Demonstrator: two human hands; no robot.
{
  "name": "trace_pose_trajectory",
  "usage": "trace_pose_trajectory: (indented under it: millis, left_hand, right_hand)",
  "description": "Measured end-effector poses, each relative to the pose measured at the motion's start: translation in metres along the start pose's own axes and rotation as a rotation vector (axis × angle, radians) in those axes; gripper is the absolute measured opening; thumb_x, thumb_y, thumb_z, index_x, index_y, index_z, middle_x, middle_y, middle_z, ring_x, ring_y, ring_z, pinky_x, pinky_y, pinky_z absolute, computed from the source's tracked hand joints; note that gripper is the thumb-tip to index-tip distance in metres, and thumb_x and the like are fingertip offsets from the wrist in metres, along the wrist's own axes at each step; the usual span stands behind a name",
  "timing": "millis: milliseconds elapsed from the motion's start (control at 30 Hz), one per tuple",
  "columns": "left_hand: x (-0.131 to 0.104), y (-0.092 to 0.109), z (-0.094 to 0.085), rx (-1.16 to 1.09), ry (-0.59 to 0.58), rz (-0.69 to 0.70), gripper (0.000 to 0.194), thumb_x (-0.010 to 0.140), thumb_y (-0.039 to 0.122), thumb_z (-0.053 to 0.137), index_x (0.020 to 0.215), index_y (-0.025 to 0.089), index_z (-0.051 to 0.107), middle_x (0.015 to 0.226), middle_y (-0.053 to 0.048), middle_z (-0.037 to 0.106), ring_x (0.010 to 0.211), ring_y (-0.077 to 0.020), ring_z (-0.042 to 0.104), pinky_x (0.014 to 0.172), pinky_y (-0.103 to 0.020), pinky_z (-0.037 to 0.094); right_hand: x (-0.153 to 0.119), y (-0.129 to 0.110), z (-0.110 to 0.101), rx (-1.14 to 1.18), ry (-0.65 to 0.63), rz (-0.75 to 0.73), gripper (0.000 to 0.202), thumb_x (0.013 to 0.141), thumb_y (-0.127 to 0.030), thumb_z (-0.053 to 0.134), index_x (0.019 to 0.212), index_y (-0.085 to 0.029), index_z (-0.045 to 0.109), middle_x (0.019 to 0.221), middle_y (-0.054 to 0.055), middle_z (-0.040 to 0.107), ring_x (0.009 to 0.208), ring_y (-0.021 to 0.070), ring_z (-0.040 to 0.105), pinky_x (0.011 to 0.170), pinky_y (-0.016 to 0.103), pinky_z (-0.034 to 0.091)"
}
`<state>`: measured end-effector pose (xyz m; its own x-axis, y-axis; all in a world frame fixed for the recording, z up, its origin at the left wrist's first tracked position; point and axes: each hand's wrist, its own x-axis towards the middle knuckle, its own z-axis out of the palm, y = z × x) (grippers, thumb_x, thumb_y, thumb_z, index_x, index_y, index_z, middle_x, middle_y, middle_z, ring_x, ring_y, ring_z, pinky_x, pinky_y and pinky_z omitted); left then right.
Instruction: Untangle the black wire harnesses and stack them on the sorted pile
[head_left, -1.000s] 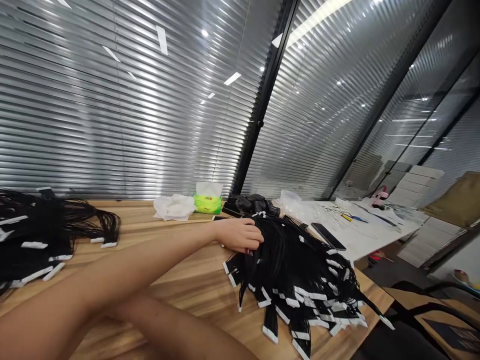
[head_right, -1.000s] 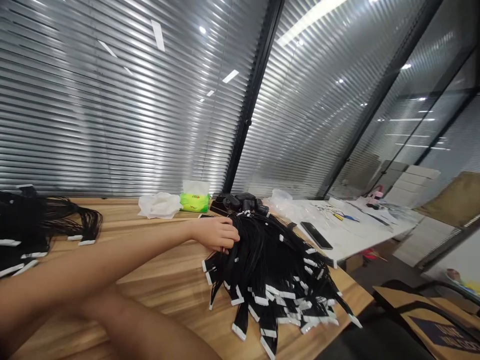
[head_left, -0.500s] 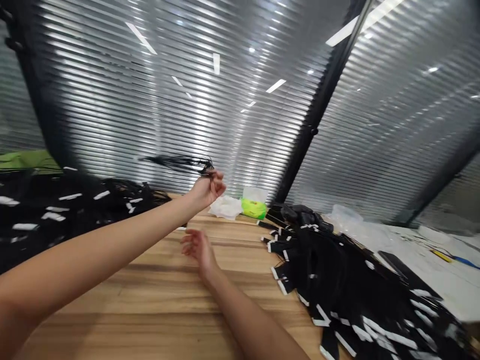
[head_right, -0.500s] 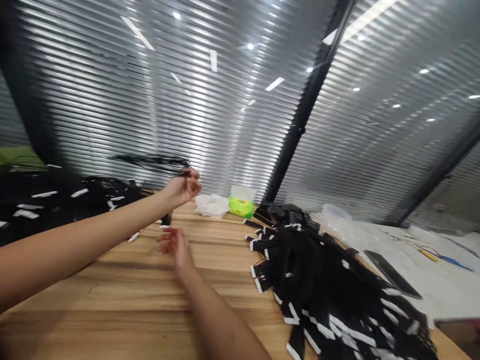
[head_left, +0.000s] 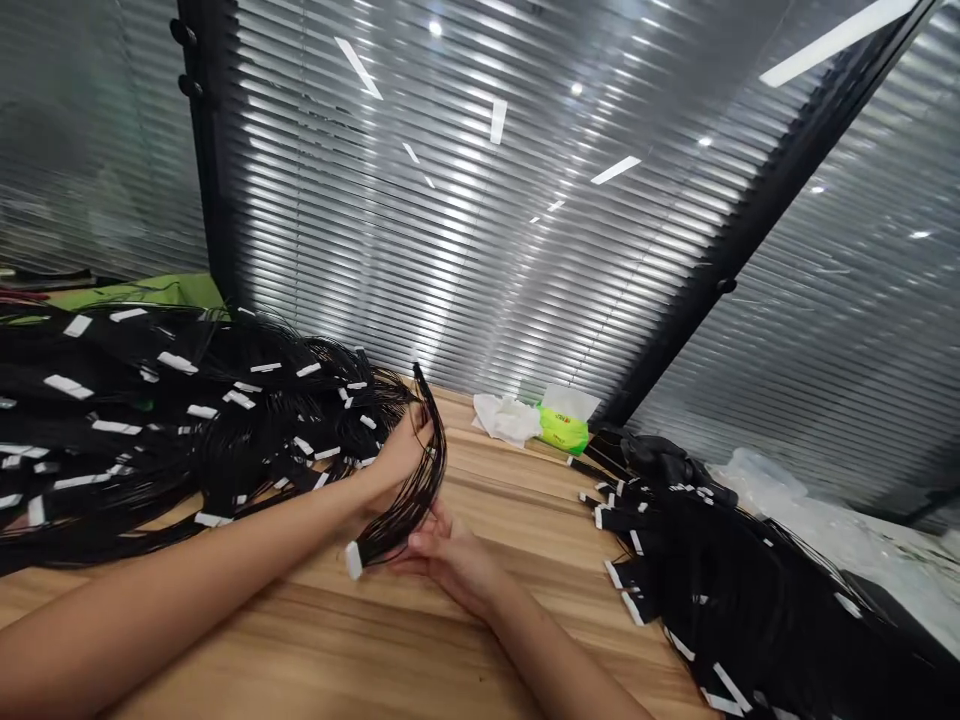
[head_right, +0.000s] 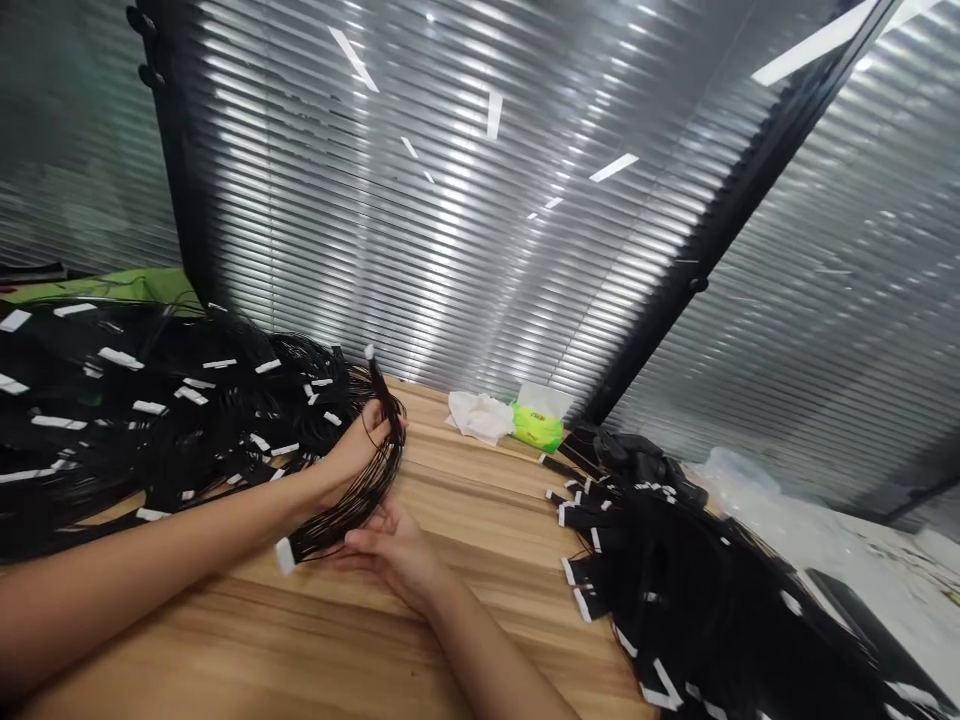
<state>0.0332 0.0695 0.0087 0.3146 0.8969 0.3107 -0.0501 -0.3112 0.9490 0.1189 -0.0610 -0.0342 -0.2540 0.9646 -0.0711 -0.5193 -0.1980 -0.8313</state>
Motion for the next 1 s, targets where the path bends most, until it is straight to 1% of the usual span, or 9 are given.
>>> trace_pose_trajectory:
  millis: [100, 200, 333, 400, 467, 600, 733, 833, 1000]
  left_hand:
    - [0.014, 0.0, -0.014, -0.184, 0.065, -0.018, 0.042, 0.074, 0.026, 0.055, 0.113, 0.021, 0.038, 0.106, -0.007, 0.064, 0.077, -0.0154, 0.065, 0.063, -0.024, 0.048]
    - [0.021, 0.002, -0.038, -0.28, 0.112, -0.018, 0.058, 0.067, 0.019, 0.052, 0.122, 0.024, 0.032, 0.114, -0.007, 0.063, 0.086, -0.0158, 0.067, 0.07, -0.025, 0.051]
    - [0.016, 0.004, -0.058, -0.268, 0.069, 0.02, 0.039, 0.071, 0.022, 0.048, 0.11, 0.021, 0.048, 0.113, -0.005, 0.064, 0.105, -0.0192, 0.062, 0.088, -0.032, 0.049]
    - [0.003, 0.003, -0.056, -0.228, -0.043, 0.042, 0.024, 0.072, 0.023, 0.052, 0.094, 0.018, 0.06, 0.114, -0.005, 0.066, 0.113, -0.0222, 0.058, 0.098, -0.035, 0.044]
    - [-0.015, 0.0, -0.046, -0.2, -0.196, 0.032, 0.019, 0.074, 0.024, 0.051, 0.084, 0.016, 0.067, 0.116, -0.007, 0.067, 0.117, -0.0252, 0.055, 0.106, -0.038, 0.038]
    - [-0.05, -0.003, -0.023, -0.139, -0.392, -0.031, 0.037, 0.089, 0.03, 0.039, 0.109, 0.022, 0.07, 0.137, -0.003, 0.056, 0.133, -0.0246, 0.044, 0.116, -0.044, 0.027]
    - [-0.067, -0.007, -0.014, -0.083, -0.378, -0.087, 0.035, 0.092, 0.032, 0.047, 0.122, 0.021, 0.06, 0.138, -0.005, 0.055, 0.132, -0.0206, 0.047, 0.115, -0.039, 0.032]
    - [-0.073, -0.008, -0.014, -0.105, -0.476, -0.09, 0.03, 0.09, 0.022, 0.049, 0.119, 0.024, 0.059, 0.144, -0.004, 0.049, 0.132, -0.0182, 0.048, 0.109, -0.034, 0.041]
    - [-0.079, -0.006, -0.018, 0.122, -0.627, 0.117, 0.033, 0.091, 0.012, 0.044, 0.114, 0.029, 0.061, 0.143, -0.001, 0.049, 0.133, -0.0162, 0.046, 0.114, -0.036, 0.035]
  right_hand:
    - [0.002, -0.001, -0.005, 0.044, 0.094, -0.006, 0.035, 0.064, -0.026, 0.085, 0.092, -0.015, 0.067, 0.072, 0.003, 0.074, 0.059, 0.0134, 0.066, 0.061, 0.025, 0.051]
    - [0.0, -0.002, -0.008, 0.119, 0.15, -0.021, 0.03, 0.068, -0.031, 0.082, 0.091, -0.019, 0.069, 0.084, 0.003, 0.076, 0.074, 0.0157, 0.07, 0.067, 0.026, 0.053]
    - [-0.01, -0.008, -0.014, 0.205, 0.28, -0.016, 0.03, 0.078, -0.038, 0.072, 0.106, -0.028, 0.065, 0.115, 0.003, 0.073, 0.084, 0.0199, 0.073, 0.072, 0.035, 0.056]
    - [-0.014, -0.012, -0.019, 0.197, 0.411, -0.077, 0.031, 0.081, -0.033, 0.07, 0.11, -0.028, 0.064, 0.119, 0.005, 0.072, 0.08, 0.018, 0.073, 0.068, 0.031, 0.056]
    - [-0.015, -0.017, -0.026, 0.157, 0.516, -0.168, 0.028, 0.08, -0.03, 0.069, 0.107, -0.024, 0.067, 0.126, 0.006, 0.068, 0.09, 0.0185, 0.072, 0.071, 0.03, 0.057]
    - [-0.012, -0.024, -0.036, 0.11, 0.577, -0.276, 0.028, 0.074, -0.032, 0.076, 0.1, -0.022, 0.071, 0.134, 0.004, 0.063, 0.113, 0.0243, 0.065, 0.085, 0.034, 0.055]
    - [-0.013, -0.03, -0.038, 0.064, 0.482, -0.124, 0.038, 0.07, -0.033, 0.08, 0.103, -0.018, 0.071, 0.114, 0.01, 0.074, 0.1, 0.0251, 0.071, 0.084, 0.036, 0.055]
    - [-0.018, -0.032, -0.036, -0.039, 0.418, 0.007, 0.039, 0.069, -0.037, 0.081, 0.1, -0.015, 0.073, 0.097, 0.01, 0.078, 0.087, 0.0222, 0.073, 0.072, 0.031, 0.056]
    - [-0.024, -0.028, -0.037, -0.125, 0.452, 0.038, 0.034, 0.056, -0.03, 0.089, 0.084, -0.018, 0.074, 0.081, 0.003, 0.077, 0.071, 0.0168, 0.07, 0.057, 0.024, 0.052]
